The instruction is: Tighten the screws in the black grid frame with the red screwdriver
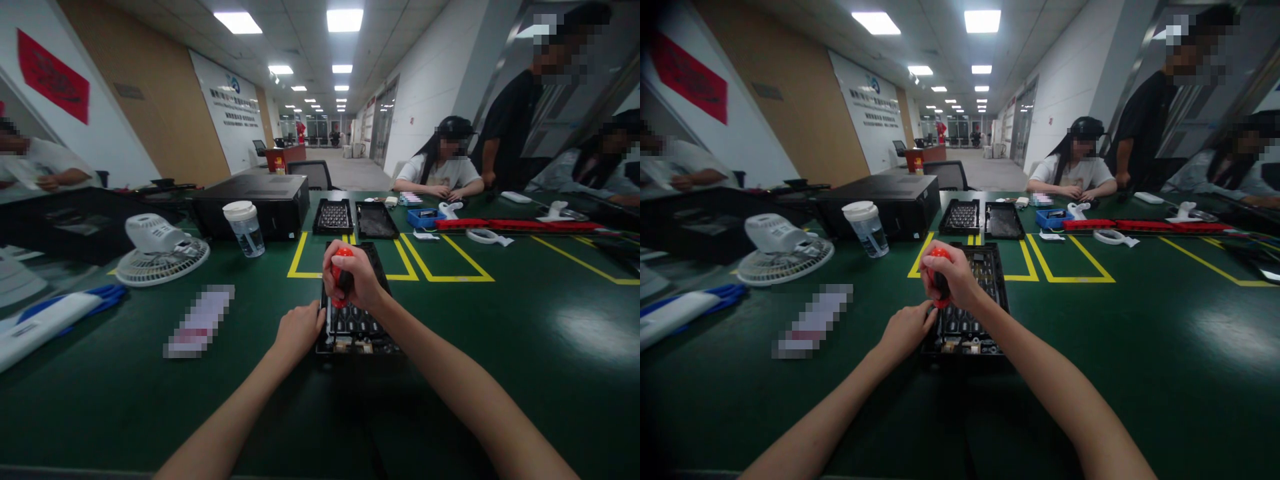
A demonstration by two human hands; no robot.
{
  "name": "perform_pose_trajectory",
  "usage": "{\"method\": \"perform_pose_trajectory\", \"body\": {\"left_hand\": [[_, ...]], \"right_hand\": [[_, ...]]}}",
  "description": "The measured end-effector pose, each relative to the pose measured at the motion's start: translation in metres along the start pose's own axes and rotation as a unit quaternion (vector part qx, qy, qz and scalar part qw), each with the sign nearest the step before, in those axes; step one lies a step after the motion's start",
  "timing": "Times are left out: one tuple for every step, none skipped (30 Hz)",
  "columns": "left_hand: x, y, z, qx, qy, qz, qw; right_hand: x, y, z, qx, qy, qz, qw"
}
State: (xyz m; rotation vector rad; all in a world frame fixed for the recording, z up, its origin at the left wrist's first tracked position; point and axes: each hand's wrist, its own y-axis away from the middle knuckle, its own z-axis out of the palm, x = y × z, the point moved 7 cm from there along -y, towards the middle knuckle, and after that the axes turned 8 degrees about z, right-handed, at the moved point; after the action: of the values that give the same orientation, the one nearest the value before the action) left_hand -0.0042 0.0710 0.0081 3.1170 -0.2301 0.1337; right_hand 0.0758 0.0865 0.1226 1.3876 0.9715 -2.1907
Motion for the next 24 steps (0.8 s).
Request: {"method": "perform_pose_trajectory", "body": {"left_hand": [[0.0000, -0.0001, 0.0003, 0.001, 0.000, 0.003, 1.000], [-0.0001, -0.0003, 0.0006, 0.003, -0.001, 0.005, 1.000], [-0.0002, -0.0004, 0.0011, 0.005, -0.001, 0.008, 1.000], [-0.0006, -0.0004, 0.0015, 0.005, -0.001, 0.009, 1.000], [-0.0009, -0.0004, 0.0018, 0.005, -0.002, 0.008, 1.000], [-0.0011, -0.0003, 0.0018, 0.006, -0.003, 0.008, 1.000], [-0.0009, -0.0002, 0.0014, 0.007, -0.005, 0.009, 1.000], [-0.0005, -0.0001, 0.0007, 0.008, -0.006, 0.010, 1.000], [-0.0001, 0.0000, -0.0001, 0.009, -0.007, 0.010, 1.000], [0.0003, 0.0002, -0.0007, 0.008, -0.007, 0.011, 1.000], [0.0005, 0.0003, -0.0011, 0.005, -0.007, 0.009, 1.000], [0.0004, 0.0005, -0.0013, 0.002, -0.007, 0.005, 1.000], [0.0000, 0.0006, -0.0012, -0.001, -0.008, 0.001, 1.000], [-0.0003, 0.0006, -0.0011, -0.003, -0.008, -0.002, 1.000], [-0.0002, 0.0006, -0.0012, -0.003, -0.010, -0.002, 1.000], [0.0000, 0.0005, -0.0013, -0.001, -0.011, 0.001, 1.000], [0.0003, 0.0004, -0.0015, 0.002, -0.013, 0.004, 1.000], [0.0007, 0.0003, -0.0015, 0.004, -0.013, 0.006, 1.000], [0.0008, 0.0004, -0.0016, 0.004, -0.014, 0.007, 1.000], [0.0006, 0.0005, -0.0015, 0.003, -0.014, 0.004, 1.000], [0.0004, 0.0006, -0.0013, 0.000, -0.013, 0.000, 1.000], [0.0002, 0.0008, -0.0013, -0.003, -0.013, -0.004, 1.000], [0.0002, 0.0009, -0.0014, -0.004, -0.012, -0.006, 1.000], [0.0002, 0.0010, -0.0016, -0.004, -0.013, -0.008, 1.000]], "right_hand": [[-0.0002, 0.0000, 0.0009, -0.003, 0.000, -0.001, 1.000], [-0.0004, 0.0001, 0.0018, -0.005, -0.001, -0.001, 1.000], [-0.0005, 0.0003, 0.0026, -0.006, -0.001, -0.001, 1.000], [-0.0005, 0.0005, 0.0033, -0.007, -0.001, -0.001, 1.000], [-0.0005, 0.0009, 0.0040, -0.007, 0.000, -0.001, 1.000], [-0.0006, 0.0015, 0.0046, -0.007, 0.001, -0.001, 1.000], [-0.0007, 0.0022, 0.0052, -0.006, 0.002, -0.001, 1.000], [-0.0008, 0.0032, 0.0057, -0.004, 0.004, -0.001, 1.000], [-0.0008, 0.0042, 0.0061, -0.002, 0.006, -0.001, 1.000], [-0.0009, 0.0053, 0.0064, 0.000, 0.008, -0.001, 1.000], [-0.0010, 0.0063, 0.0067, 0.003, 0.009, -0.001, 1.000], [-0.0012, 0.0073, 0.0070, 0.004, 0.011, -0.001, 1.000], [-0.0014, 0.0081, 0.0074, 0.005, 0.012, -0.003, 1.000], [-0.0017, 0.0087, 0.0079, 0.004, 0.011, -0.005, 1.000], [-0.0020, 0.0091, 0.0084, 0.002, 0.010, -0.007, 1.000], [-0.0022, 0.0093, 0.0087, 0.001, 0.008, -0.008, 1.000], [-0.0024, 0.0093, 0.0090, 0.000, 0.007, -0.009, 1.000], [-0.0024, 0.0092, 0.0090, 0.000, 0.007, -0.009, 1.000], [-0.0022, 0.0091, 0.0088, 0.001, 0.008, -0.008, 1.000], [-0.0020, 0.0089, 0.0084, 0.004, 0.009, -0.006, 1.000], [-0.0017, 0.0088, 0.0080, 0.006, 0.011, -0.004, 1.000], [-0.0014, 0.0086, 0.0076, 0.008, 0.012, -0.002, 1.000], [-0.0013, 0.0086, 0.0073, 0.010, 0.012, -0.002, 1.000], [-0.0013, 0.0085, 0.0070, 0.011, 0.012, -0.002, 1.000]]}}
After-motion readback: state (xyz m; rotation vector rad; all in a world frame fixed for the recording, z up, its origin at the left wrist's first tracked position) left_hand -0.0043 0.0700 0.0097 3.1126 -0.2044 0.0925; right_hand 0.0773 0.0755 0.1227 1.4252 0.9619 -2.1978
